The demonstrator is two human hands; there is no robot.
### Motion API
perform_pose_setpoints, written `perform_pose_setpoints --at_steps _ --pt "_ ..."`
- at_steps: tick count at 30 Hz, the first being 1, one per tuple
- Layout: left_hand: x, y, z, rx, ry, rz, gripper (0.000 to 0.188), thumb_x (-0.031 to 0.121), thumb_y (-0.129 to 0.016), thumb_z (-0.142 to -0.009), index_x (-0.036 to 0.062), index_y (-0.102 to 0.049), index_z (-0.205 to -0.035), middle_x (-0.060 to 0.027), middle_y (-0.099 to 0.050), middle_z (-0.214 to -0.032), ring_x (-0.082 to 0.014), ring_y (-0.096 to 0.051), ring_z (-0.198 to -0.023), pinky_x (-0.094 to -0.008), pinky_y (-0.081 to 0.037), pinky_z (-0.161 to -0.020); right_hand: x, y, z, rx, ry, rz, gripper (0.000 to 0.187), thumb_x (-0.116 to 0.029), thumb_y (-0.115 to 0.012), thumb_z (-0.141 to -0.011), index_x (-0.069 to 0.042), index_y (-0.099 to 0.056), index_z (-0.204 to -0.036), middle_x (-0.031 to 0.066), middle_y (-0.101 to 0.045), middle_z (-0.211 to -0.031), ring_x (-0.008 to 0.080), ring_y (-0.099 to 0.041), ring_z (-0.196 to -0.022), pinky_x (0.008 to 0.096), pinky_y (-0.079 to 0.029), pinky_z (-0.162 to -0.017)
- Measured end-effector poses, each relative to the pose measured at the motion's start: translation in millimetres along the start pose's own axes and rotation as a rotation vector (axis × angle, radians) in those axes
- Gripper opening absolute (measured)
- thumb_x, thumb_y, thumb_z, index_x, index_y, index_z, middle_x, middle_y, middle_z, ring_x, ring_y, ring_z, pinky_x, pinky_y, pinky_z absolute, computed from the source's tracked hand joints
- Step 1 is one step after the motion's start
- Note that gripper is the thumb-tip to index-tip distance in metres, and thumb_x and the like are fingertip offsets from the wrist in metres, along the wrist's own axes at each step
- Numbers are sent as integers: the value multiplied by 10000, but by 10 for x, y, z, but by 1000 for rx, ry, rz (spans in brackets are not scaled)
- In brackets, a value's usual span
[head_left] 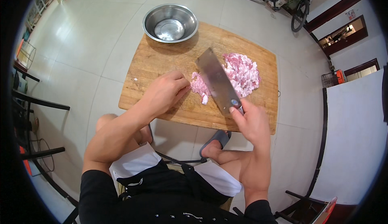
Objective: The person uses a cleaver to chop raw meat into small pieces on a wooden cutting board. The person holds the meat with their left hand and repeatedly chops with the cleaver in their right hand, accumulating a pile of minced meat.
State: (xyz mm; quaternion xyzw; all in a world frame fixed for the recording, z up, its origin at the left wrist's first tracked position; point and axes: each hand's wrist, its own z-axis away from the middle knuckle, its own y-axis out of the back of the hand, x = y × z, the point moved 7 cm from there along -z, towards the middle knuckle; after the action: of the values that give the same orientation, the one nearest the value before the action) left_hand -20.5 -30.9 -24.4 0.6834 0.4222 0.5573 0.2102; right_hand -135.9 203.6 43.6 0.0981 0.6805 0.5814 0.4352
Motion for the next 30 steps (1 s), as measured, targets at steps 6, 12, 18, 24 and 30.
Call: perform_pose_setpoints --at_steps 6,12,18,24,30 --pt "-24 -56 50 34 -83 -74 124 137 -753 -981 65 -801 -1069 -105 -741 -1049 -349 -734 -1022 -468 -610 -865 -268 -155 189 -48 50 82 248 -256 -743 -1036 -40 -660 -948 216 -746 -826 473 -728 -762 575 -556 -681" --pt "23 -92 19 -20 -82 -92 113 138 -743 -981 53 -781 -1045 -103 -725 -1039 -350 -724 -1025 -476 -603 -862 -380 -154 281 -49 67 138 253 -238 -716 -1058 -19 -633 -963 239 -743 -831 479 -730 -765 583 -559 -682" --pt "51 -102 37 -44 -102 -121 73 92 -725 -950 36 -731 -997 -128 -684 -1002 -372 -702 -1006 -491 -586 -836 -467 -148 347 -65 78 175 244 -230 -688 -1078 -22 -622 -968 243 -742 -826 479 -731 -762 584 -563 -696" --pt "55 -136 15 -2 -85 -77 49 71 -725 -920 28 -704 -932 -145 -671 -944 -394 -697 -958 -501 -585 -822 -420 -345 281 -189 -4 190 262 -244 -649 -1096 -15 -622 -971 266 -747 -838 507 -733 -793 610 -568 -726" --pt "13 -170 2 -41 -59 -103 53 85 -723 -956 36 -717 -936 -137 -685 -953 -372 -713 -963 -482 -605 -841 -530 -468 -62 -141 50 131 285 -264 -659 -1086 1 -635 -986 294 -744 -849 526 -734 -830 623 -574 -754"
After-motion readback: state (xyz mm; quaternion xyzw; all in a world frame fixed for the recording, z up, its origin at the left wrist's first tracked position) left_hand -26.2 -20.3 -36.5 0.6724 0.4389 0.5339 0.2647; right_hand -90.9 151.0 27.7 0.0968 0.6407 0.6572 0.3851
